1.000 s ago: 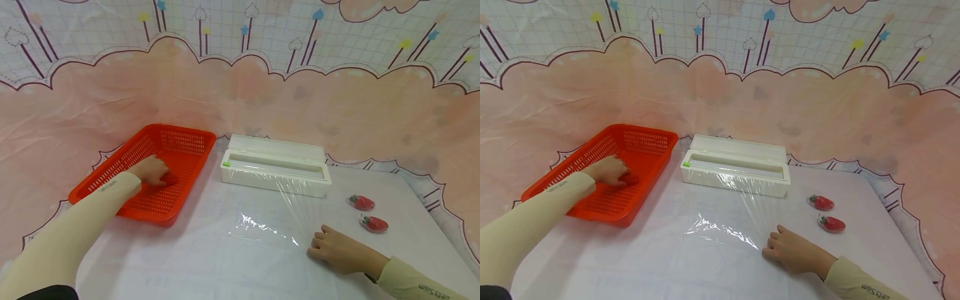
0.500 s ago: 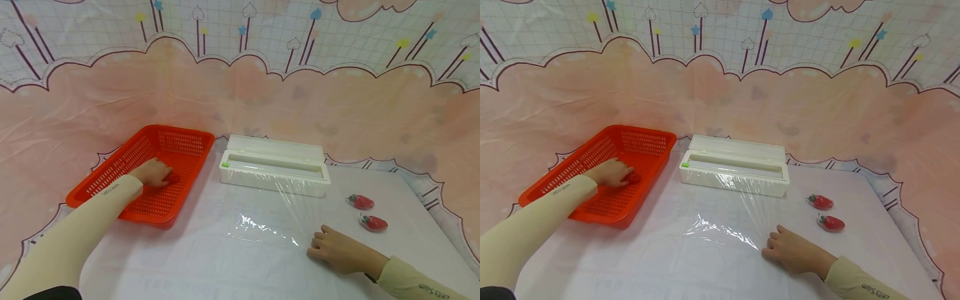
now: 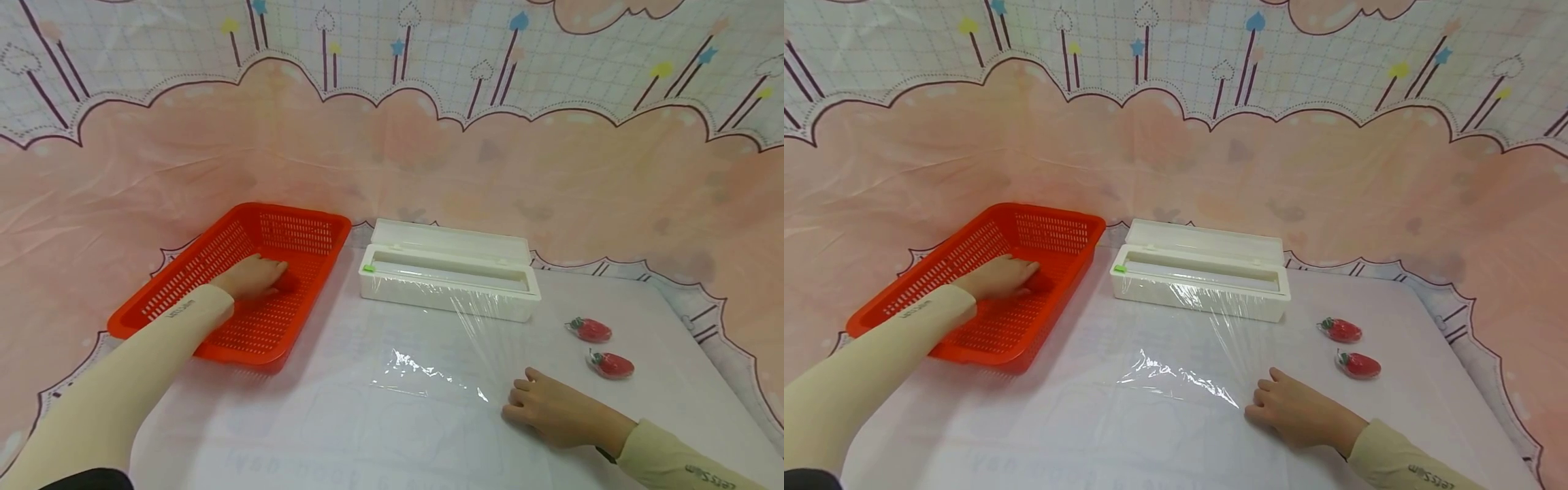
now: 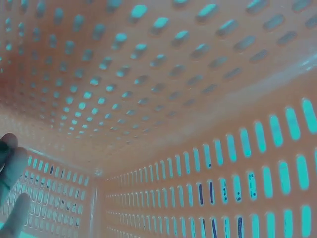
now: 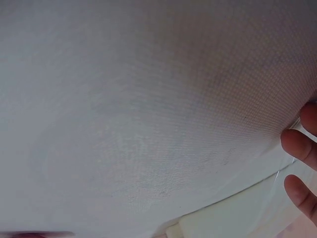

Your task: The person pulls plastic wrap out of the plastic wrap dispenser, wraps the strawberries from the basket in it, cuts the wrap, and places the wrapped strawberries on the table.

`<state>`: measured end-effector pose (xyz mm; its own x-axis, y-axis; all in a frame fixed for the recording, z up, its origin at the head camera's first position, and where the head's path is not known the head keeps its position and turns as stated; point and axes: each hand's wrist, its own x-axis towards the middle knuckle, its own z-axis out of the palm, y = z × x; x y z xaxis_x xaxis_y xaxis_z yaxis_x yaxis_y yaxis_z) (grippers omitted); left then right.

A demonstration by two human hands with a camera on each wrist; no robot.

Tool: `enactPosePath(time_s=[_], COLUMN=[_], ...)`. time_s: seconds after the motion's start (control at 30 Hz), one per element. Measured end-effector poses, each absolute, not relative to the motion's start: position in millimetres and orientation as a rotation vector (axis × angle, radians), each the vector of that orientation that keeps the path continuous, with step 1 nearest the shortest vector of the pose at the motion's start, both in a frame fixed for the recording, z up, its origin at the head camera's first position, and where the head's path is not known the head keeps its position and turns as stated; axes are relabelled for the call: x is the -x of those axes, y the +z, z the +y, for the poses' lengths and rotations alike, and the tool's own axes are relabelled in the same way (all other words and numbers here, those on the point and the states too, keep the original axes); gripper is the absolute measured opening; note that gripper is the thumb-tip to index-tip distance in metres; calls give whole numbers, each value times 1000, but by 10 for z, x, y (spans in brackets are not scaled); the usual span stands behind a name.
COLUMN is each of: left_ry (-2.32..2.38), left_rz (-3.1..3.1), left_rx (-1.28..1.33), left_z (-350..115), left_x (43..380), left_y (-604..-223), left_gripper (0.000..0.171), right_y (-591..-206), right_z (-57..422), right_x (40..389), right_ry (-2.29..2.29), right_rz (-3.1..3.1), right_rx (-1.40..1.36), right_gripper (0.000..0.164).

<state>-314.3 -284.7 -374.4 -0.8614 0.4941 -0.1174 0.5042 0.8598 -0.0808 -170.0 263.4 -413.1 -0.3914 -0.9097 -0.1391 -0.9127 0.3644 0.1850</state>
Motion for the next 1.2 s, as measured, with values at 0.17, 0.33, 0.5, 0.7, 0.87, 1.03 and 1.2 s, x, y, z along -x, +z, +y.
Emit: enactPosePath(time_s=[0.17, 0.33, 0.5, 0.7, 0.87, 1.03, 1.2], left_ry=[-183, -388, -517, -520, -509, -466, -472], left_rz=[2961, 2946, 2922, 2908, 2906, 2907, 2910], left_rx=[-943, -1113, -1198, -1179, -1152, -1112, -1118], left_z=[-2825, -2793, -2790, -2787, -2779, -2764, -2774], left_x=[3149, 3166, 3205, 3202, 3182, 3161, 3169], left_y=[-3716, -3742, -3804, -3822, -3811, -3818, -3863], left_gripper=[32, 42, 41, 40, 39, 40, 39], right_y=[-4136, -4133, -4116, -4113, -4131, -4136, -4128], right_z=[2645, 2643, 2636, 2630, 2632, 2630, 2626], right_x=[1706, 1711, 1705, 1706, 1708, 1709, 1698], right_ry=[365, 360, 353, 345, 339, 346, 338], right_rz=[2589, 2589, 2578, 2573, 2572, 2579, 2575], right_rx=[1716, 1696, 1669, 1646, 1648, 1670, 1669], right_gripper=[30, 29, 30, 31, 31, 28, 27])
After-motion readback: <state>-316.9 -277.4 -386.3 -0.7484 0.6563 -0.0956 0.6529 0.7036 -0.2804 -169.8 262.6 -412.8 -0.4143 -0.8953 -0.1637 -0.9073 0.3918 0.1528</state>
